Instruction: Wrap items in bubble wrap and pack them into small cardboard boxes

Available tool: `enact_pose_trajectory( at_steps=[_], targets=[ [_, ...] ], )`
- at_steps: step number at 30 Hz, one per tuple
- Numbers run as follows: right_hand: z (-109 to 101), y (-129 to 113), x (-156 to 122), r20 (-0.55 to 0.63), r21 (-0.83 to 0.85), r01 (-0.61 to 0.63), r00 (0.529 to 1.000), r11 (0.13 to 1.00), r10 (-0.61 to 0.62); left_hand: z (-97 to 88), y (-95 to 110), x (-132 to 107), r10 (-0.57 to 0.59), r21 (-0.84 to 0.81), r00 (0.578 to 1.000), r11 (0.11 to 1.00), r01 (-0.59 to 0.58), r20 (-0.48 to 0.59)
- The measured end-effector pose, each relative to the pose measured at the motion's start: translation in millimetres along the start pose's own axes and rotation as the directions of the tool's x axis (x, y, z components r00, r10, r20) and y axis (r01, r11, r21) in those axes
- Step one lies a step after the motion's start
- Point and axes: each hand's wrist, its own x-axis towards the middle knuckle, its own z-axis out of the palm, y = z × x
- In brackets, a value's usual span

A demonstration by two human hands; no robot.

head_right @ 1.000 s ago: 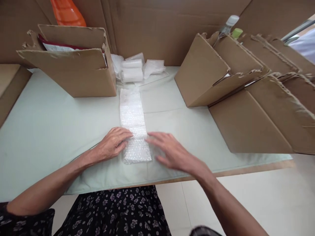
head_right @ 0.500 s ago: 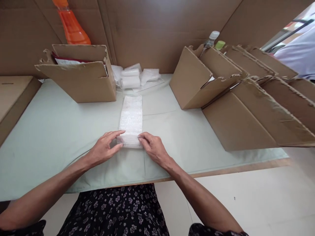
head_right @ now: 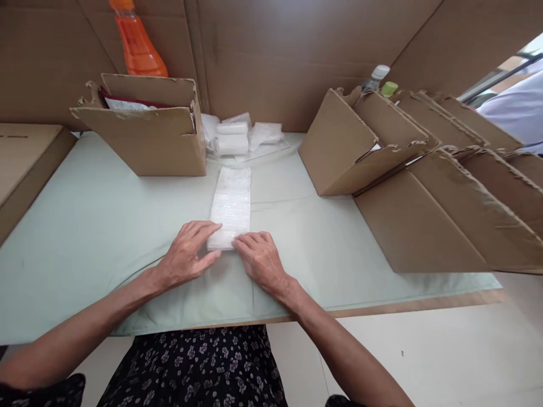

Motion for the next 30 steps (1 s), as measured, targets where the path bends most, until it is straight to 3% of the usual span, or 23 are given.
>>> enact_pose_trajectory(
  at_steps=[2, 5, 8, 10, 13, 15, 18, 21, 23, 26, 28, 30],
  targets=[
    [-4.0, -0.2, -0.3, 0.02, 0.147, -0.069, 0.998, 0.987, 0.067, -8.8, 4.2, -9.9, 0.042, -0.076, 0.998, 0.996, -0.038, 0.054],
    [-15.3, -6.9, -8.3, 0.103, 0.338, -0.157, 0.986, 0.928, 0.129, -17.3, 9.5, -18.0, -0.081, -0.176, 0.988, 0.979, 0.104, 0.132],
    [-23.4, -16.5, -17.2, -0.06, 0.219, -0.147, 0.985, 0.965, 0.164, -14.4, 9.2, -13.8, -0.223, -0.146, 0.955, 0.956, 0.253, 0.195],
    [-23.1, -21.4, -19.7, -0.165, 0.057, -0.059, 0.984, 0.997, 0.068, -7.4, 5.6, -7.7, -0.256, -0.064, 0.944, 0.96, 0.274, 0.207],
    [-13.8, -23.5, -16.4, -0.079, -0.077, 0.11, 0.99, 0.991, -0.116, 1.5, -0.6, -2.4, -0.231, 0.068, 0.961, 0.972, 0.223, 0.155],
    [-6.4, -21.4, -11.2, -0.028, -0.094, 0.152, 0.987, 0.984, -0.155, 1.4, -1.9, -5.3, -0.172, 0.121, 0.982, 0.979, 0.163, 0.073],
    [-3.3, -17.0, -5.2, -0.02, 0.015, 0.097, 0.995, 0.995, -0.097, -8.9, 2.5, -18.3, 0.0, 0.066, 1.0, 0.998, -0.001, 0.021],
    [-10.5, -16.6, -4.3, 0.096, 0.253, -0.011, 0.995, 0.967, -0.014, -20.9, 8.0, -31.5, 0.085, -0.077, 0.992, 0.994, -0.078, 0.095],
    [-15.6, -19.5, -5.1, 0.145, 0.302, -0.068, 0.989, 0.951, 0.025, -22.7, 7.2, -32.3, 0.015, -0.128, 0.99, 0.992, 0.003, 0.141],
    [-17.7, -27.8, -5.8, 0.016, 0.097, -0.076, 0.997, 0.992, 0.075, -14.2, -2.3, -17.9, -0.145, -0.072, 0.976, 0.985, 0.159, 0.165],
    [-15.6, -32.9, -4.7, -0.034, -0.052, -0.027, 0.999, 0.998, 0.025, -6.5, -10.4, -4.0, -0.22, -0.012, 0.964, 0.974, 0.225, 0.148],
    [-11.6, -33.6, -1.0, 0.023, -0.109, 0.035, 0.999, 0.993, -0.033, -3.1, -15.5, 4.9, -0.284, -0.028, 0.952, 0.957, 0.288, 0.113]
  ],
)
